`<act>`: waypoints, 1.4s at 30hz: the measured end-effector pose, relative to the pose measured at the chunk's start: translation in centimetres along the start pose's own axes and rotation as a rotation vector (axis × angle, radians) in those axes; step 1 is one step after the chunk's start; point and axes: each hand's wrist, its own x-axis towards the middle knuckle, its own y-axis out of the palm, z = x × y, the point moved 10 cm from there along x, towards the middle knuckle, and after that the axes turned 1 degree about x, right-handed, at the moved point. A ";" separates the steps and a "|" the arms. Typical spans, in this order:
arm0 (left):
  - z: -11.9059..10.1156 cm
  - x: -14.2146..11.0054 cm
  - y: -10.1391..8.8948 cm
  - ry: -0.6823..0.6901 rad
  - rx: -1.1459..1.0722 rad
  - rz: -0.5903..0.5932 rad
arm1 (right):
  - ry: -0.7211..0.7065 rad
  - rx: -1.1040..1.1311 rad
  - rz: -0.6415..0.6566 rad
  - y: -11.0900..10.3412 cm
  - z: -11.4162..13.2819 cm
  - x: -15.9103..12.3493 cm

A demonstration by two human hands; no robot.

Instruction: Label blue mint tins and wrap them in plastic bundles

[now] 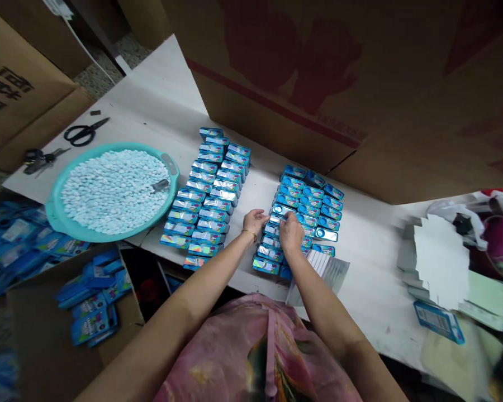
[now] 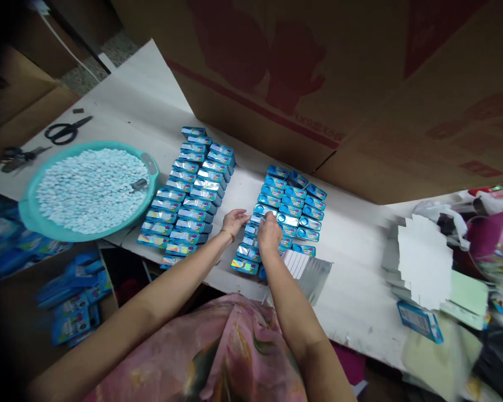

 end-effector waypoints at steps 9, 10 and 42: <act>-6.0 -5.0 1.7 0.380 0.309 0.090 | -0.159 0.083 -0.234 -10.6 -8.9 -5.6; -6.7 -6.5 3.9 0.440 0.353 0.190 | -0.128 0.081 -0.224 -11.1 -11.9 -5.8; -1.5 -9.1 12.8 0.274 0.942 0.818 | -0.691 -0.016 -0.140 -7.4 -7.3 -8.4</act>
